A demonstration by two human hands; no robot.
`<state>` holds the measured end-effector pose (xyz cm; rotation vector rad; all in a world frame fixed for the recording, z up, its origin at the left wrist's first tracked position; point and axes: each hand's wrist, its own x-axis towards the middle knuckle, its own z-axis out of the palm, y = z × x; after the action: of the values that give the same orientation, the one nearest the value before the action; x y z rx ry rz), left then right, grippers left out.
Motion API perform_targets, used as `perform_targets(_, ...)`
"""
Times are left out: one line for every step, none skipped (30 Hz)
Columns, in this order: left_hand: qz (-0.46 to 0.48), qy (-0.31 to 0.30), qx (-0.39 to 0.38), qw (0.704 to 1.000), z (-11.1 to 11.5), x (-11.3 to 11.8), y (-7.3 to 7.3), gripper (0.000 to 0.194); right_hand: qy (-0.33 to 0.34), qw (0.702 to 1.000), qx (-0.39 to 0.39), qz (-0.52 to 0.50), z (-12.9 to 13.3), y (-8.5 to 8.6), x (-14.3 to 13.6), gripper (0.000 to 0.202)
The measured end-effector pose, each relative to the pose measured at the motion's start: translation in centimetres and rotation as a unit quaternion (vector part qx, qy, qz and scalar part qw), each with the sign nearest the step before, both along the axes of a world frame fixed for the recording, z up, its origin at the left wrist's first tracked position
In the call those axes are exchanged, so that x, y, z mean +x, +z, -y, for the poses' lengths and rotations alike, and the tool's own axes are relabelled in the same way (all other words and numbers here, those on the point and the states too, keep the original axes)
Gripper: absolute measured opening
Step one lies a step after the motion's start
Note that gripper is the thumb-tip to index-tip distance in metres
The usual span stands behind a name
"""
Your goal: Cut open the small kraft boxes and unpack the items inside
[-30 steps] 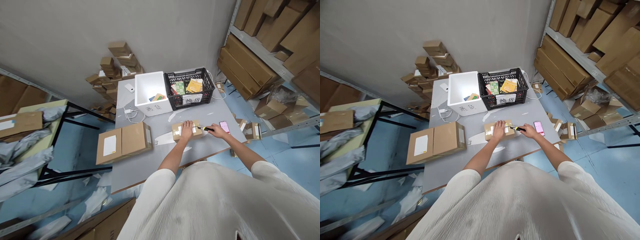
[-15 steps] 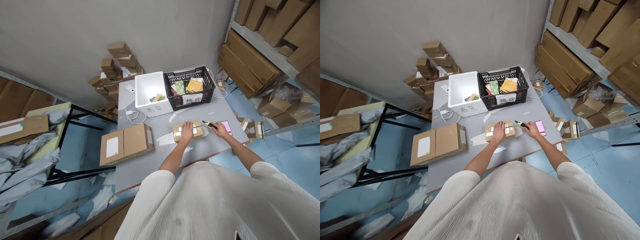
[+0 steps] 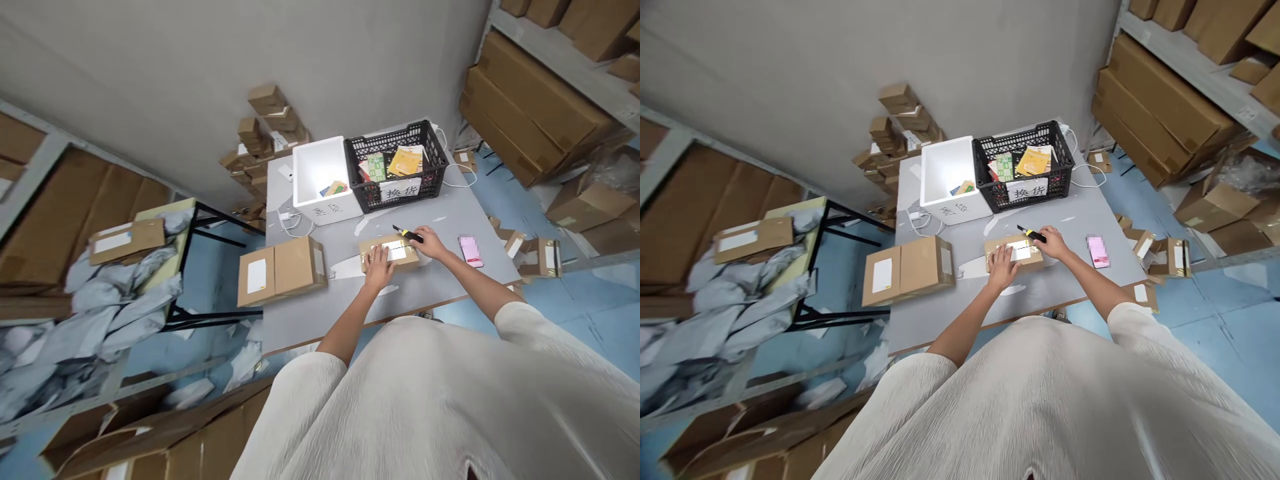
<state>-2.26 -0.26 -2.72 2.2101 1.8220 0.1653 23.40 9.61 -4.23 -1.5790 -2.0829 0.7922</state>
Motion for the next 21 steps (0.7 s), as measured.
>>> perform_targets(-0.002,0.008,0.004,1.0,0.6,-0.4,0.1,0.067,0.007,1.0,-0.002,0.007,-0.7,0.1,-0.9,0.044)
perform_targets(-0.002,0.016,0.006,1.0,1.2,-0.8,0.2,0.066,0.015,1.0,-0.005,0.015,-1.3,0.2,-1.7,0.044)
perform_targets(-0.002,0.023,0.005,1.0,1.7,-1.2,0.2,0.064,0.024,0.999,-0.011,0.024,-1.8,0.3,-2.4,0.044)
perform_targets(-0.001,0.03,-0.003,1.0,2.0,-1.5,0.3,0.062,0.034,0.999,-0.019,0.033,-2.2,0.4,-3.1,0.043)
perform_targets(0.0,0.038,-0.017,0.999,2.3,-1.8,0.3,0.059,0.046,0.998,-0.029,0.042,-2.5,0.5,-3.6,0.041)
perform_targets(0.002,0.047,-0.034,0.998,2.5,-2.1,0.3,0.056,0.058,0.996,-0.042,0.05,-2.7,0.6,-4.1,0.04)
perform_targets(0.004,0.057,-0.052,0.997,2.6,-2.3,0.2,0.053,0.068,0.995,-0.053,0.057,-2.8,0.6,-4.3,0.04)
perform_targets(0.006,0.067,-0.067,0.996,2.7,-2.4,0.2,0.05,0.073,0.993,-0.063,0.062,-2.8,0.7,-4.5,0.039)
perform_targets(0.009,0.075,-0.075,0.994,2.7,-2.5,0.2,0.048,0.074,0.993,-0.07,0.065,-2.7,0.7,-4.5,0.04)
perform_targets(0.011,0.081,-0.078,0.994,2.7,-2.5,0.2,0.047,0.071,0.993,-0.072,0.067,-2.6,0.7,-4.5,0.04)
perform_targets(0.013,0.084,-0.076,0.994,2.6,-2.5,0.2,0.046,0.066,0.993,-0.072,0.068,-2.5,0.8,-4.3,0.041)
perform_targets(0.015,0.085,-0.071,0.994,2.6,-2.5,0.2,0.044,0.06,0.993,-0.071,0.07,-2.3,0.8,-4.1,0.042)
perform_targets(0.016,0.088,-0.065,0.994,2.5,-2.4,0.2,0.042,0.053,0.993,-0.071,0.073,-2.0,0.9,-3.8,0.042)
perform_targets(0.017,0.091,-0.058,0.994,2.4,-2.4,0.1,0.041,0.046,0.993,-0.072,0.077,-1.7,0.9,-3.5,0.042)
perform_targets(0.019,0.095,-0.051,0.994,2.3,-2.4,0.1,0.039,0.038,0.993,-0.075,0.079,-1.3,0.9,-3.2,0.041)
perform_targets(0.023,0.099,-0.043,0.994,2.1,-2.4,0.0,0.039,0.032,0.993,-0.078,0.08,-0.8,0.9,-3.0,0.041)
perform_targets(0.029,0.102,-0.035,0.994,2.0,-2.5,-0.1,0.038,0.027,0.993,-0.081,0.078,-0.2,0.8,-2.7,0.04)
perform_targets(0.038,0.103,-0.027,0.994,1.8,-2.5,-0.3,0.038,0.024,0.994,-0.083,0.071,0.4,0.7,-2.4,0.04)
perform_targets(0.048,0.101,-0.021,0.994,1.5,-2.6,-0.4,0.038,0.024,0.994,-0.085,0.059,1.0,0.5,-2.2,0.039)
perform_targets(0.061,0.096,-0.016,0.993,1.2,-2.6,-0.6,0.038,0.023,0.995,-0.086,0.043,1.7,0.3,-1.9,0.039)
perform_targets(0.075,0.09,-0.015,0.993,0.9,-2.7,-0.8,0.039,0.02,0.996,-0.087,0.023,2.4,0.1,-1.7,0.039)
